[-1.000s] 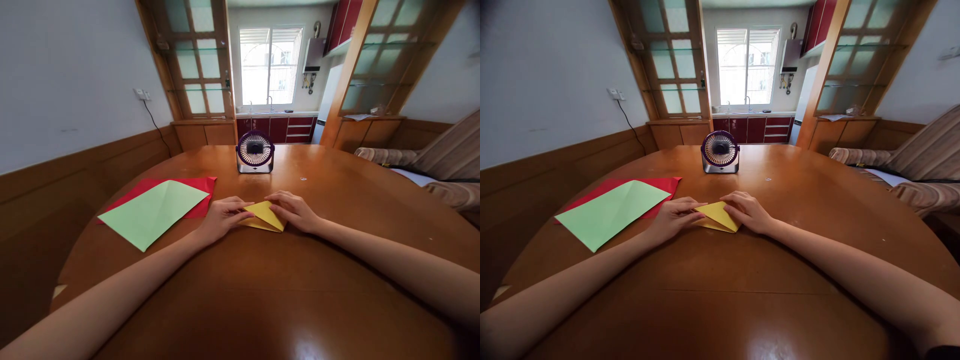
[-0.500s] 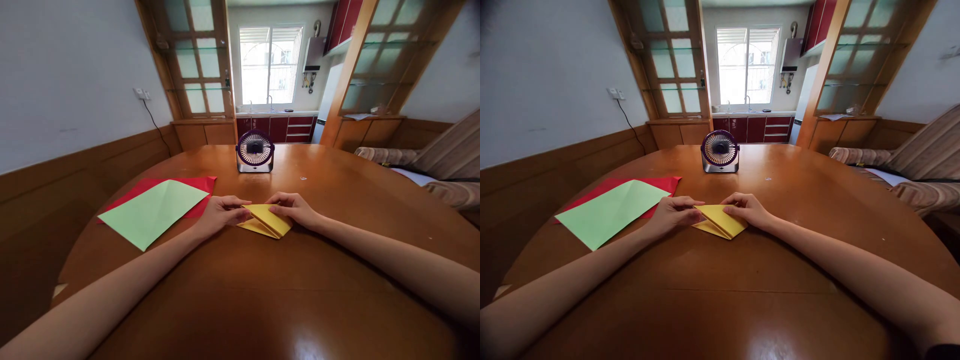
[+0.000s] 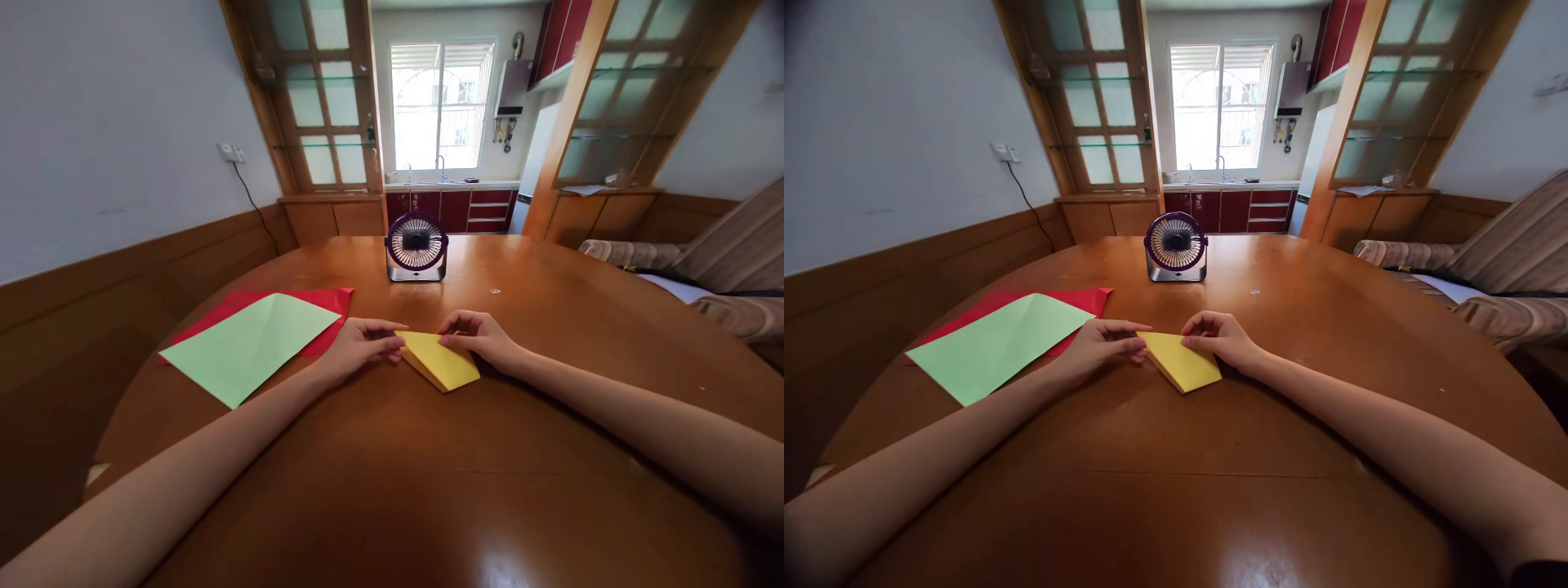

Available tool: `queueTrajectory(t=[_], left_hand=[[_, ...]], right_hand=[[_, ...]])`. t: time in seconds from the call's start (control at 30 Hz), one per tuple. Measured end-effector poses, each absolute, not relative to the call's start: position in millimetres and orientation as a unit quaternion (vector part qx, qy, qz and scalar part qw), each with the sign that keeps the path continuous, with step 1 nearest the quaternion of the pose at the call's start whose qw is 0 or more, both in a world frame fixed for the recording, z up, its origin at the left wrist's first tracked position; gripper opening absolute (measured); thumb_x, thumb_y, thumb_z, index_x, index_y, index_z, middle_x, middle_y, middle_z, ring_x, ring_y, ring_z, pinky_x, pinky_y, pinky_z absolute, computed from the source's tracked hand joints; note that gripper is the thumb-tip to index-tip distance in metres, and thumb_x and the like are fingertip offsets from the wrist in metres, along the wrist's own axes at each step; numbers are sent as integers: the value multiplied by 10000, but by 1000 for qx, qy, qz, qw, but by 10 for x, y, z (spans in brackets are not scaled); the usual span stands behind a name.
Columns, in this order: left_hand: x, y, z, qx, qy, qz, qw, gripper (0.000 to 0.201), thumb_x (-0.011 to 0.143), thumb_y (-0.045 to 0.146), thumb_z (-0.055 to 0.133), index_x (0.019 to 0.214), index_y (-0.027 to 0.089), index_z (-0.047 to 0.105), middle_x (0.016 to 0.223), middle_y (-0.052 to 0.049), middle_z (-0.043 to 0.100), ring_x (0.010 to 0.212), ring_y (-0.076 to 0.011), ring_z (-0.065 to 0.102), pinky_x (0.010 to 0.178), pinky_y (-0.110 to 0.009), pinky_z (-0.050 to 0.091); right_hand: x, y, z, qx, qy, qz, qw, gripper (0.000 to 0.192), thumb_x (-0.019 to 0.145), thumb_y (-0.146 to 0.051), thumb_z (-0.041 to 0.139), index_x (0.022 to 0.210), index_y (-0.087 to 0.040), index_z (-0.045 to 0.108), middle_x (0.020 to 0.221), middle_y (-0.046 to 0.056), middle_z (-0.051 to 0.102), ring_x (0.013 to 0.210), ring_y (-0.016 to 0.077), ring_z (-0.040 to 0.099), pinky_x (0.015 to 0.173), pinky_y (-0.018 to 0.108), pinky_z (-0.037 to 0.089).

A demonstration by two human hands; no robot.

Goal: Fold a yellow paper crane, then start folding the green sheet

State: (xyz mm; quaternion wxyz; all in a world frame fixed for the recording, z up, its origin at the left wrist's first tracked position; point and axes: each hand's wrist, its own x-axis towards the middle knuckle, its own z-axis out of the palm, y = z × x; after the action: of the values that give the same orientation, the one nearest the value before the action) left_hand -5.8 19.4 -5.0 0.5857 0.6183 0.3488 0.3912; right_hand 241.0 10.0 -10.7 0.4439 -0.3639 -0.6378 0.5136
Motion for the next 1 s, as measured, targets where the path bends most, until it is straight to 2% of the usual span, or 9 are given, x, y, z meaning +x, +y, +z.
queueTrajectory(t=[0.17,0.27,0.33,0.4,0.53,0.63,0.77,0.9,1.0], left_hand=[[-19,190,-21,605,380,414,564,393,701,318,794,1043,148,702,977,-100,714,838,-181,683,865,-334,529],[55,146,7,555,415,478,540,529,692,298,805,1176,180,627,1208,-111,631,1085,-225,621,957,-334,487],[118,100,16,499,412,501,574,646,688,262,813,1269,189,539,1282,-117,580,1151,-221,588,983,-321,477],[180,47,15,472,381,483,632,681,695,226,813,1291,174,488,1240,-125,603,1091,-208,624,957,-316,500],[262,-44,5,456,347,454,682,573,694,157,802,1192,128,519,1046,-113,677,868,-184,682,788,-301,568],[264,-72,16,456,355,476,663,588,673,127,802,1197,128,535,1005,-97,685,819,-172,678,709,-274,572],[224,-67,44,484,337,508,627,580,664,162,811,1194,178,578,1001,-61,682,867,-183,668,723,-284,575],[188,-57,54,527,326,495,609,520,678,221,805,1159,193,609,931,-46,699,853,-188,670,735,-295,568],[164,-58,72,562,309,480,598,469,684,255,799,1122,194,643,1052,-75,697,910,-212,670,758,-318,569]], right_hand=[[2367,55,-116,-383,-638,449,494,220,672,-312,774,784,-169,649,759,0,644,655,111,571,587,247,429],[2334,29,-108,-380,-640,391,542,185,685,-307,763,747,-170,655,770,10,632,679,117,571,589,250,441],[2312,9,-95,-364,-646,353,570,151,695,-290,756,721,-175,661,806,18,628,719,124,579,621,260,463],[2290,-20,-80,-347,-650,330,590,117,714,-273,744,713,-183,668,841,23,624,754,129,587,656,273,483],[2248,-88,-64,-319,-658,323,601,77,738,-244,734,722,-196,677,875,22,607,783,128,597,690,284,504],[2223,-107,-78,-309,-653,362,589,132,725,-245,754,836,-213,689,955,26,617,839,136,609,721,288,516],[2211,-86,-90,-334,-597,487,543,440,648,-249,814,1056,-235,652,1042,28,646,870,144,629,742,291,524],[2234,-76,-60,-380,-554,572,470,353,626,-271,826,936,-180,684,886,33,696,724,131,638,664,272,510],[2275,-60,-44,-376,-529,604,462,313,625,-273,824,886,-176,681,833,28,702,684,132,636,624,263,497]])
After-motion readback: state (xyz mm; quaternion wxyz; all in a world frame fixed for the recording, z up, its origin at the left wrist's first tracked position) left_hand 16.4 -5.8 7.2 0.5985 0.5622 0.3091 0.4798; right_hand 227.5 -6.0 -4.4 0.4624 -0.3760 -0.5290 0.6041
